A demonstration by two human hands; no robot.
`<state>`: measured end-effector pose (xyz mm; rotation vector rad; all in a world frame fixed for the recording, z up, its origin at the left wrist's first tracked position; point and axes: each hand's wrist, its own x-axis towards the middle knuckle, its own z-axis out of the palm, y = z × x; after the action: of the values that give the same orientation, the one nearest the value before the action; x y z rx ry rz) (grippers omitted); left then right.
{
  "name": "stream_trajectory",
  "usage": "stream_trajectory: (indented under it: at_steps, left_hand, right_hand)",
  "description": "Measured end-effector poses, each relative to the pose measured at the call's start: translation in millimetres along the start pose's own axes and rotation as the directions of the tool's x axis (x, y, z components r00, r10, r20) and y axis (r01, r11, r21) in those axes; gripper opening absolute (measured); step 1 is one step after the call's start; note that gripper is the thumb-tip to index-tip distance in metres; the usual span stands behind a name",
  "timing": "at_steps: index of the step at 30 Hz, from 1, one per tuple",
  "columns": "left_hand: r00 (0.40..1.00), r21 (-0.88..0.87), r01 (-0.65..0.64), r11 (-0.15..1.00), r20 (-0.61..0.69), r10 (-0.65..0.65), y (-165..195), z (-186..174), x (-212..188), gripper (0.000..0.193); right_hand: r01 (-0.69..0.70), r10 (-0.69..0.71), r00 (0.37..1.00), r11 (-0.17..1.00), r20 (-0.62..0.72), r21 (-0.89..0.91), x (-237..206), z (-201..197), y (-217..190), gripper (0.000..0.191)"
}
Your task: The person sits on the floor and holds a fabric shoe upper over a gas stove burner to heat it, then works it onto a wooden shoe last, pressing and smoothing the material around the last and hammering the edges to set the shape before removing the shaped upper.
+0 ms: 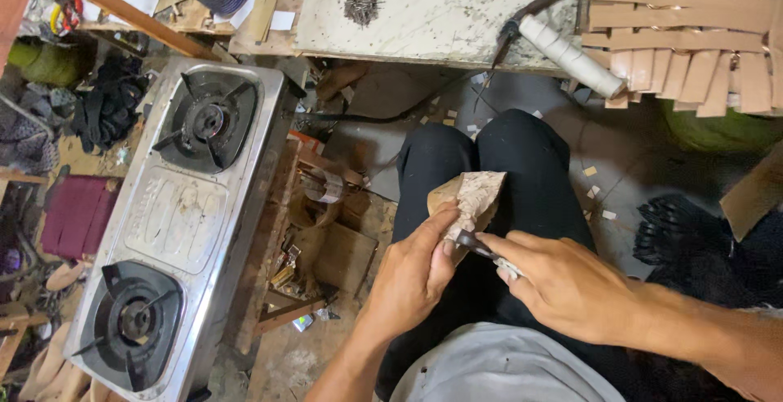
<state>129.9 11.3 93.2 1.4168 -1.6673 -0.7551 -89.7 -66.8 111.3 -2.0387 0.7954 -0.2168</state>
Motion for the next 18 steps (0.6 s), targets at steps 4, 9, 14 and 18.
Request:
stream_trajectory:
  at_steps: [4,9,14,18]
  left_hand:
    - [0.999,-0.029,0.033,0.999,0.042,-0.032,-6.0,-8.5,3.8,0.038]
    - [0.994,-0.001,0.081,0.997,0.079,-0.081,-6.3,-10.1,3.8,0.037]
    - [0.994,0.017,0.087,0.996,0.071,-0.088,-7.7,-9.7,2.5,0.038]
    - [0.992,0.002,0.115,0.993,0.053,-0.115,-9.3,-8.5,-2.7,0.041]
  right_hand:
    - [-0.029,0.030,0.999,0.999,0.040,-0.046,8.9,5.4,2.1,0.056]
    - [-0.063,0.079,0.994,0.977,0.072,-0.203,7.0,8.5,2.0,0.059]
    - [-0.150,0.181,0.977,0.957,0.110,-0.248,6.6,19.9,1.0,0.057]
    - [-0.103,0.104,0.994,0.994,0.026,-0.027,4.8,25.8,3.3,0.060]
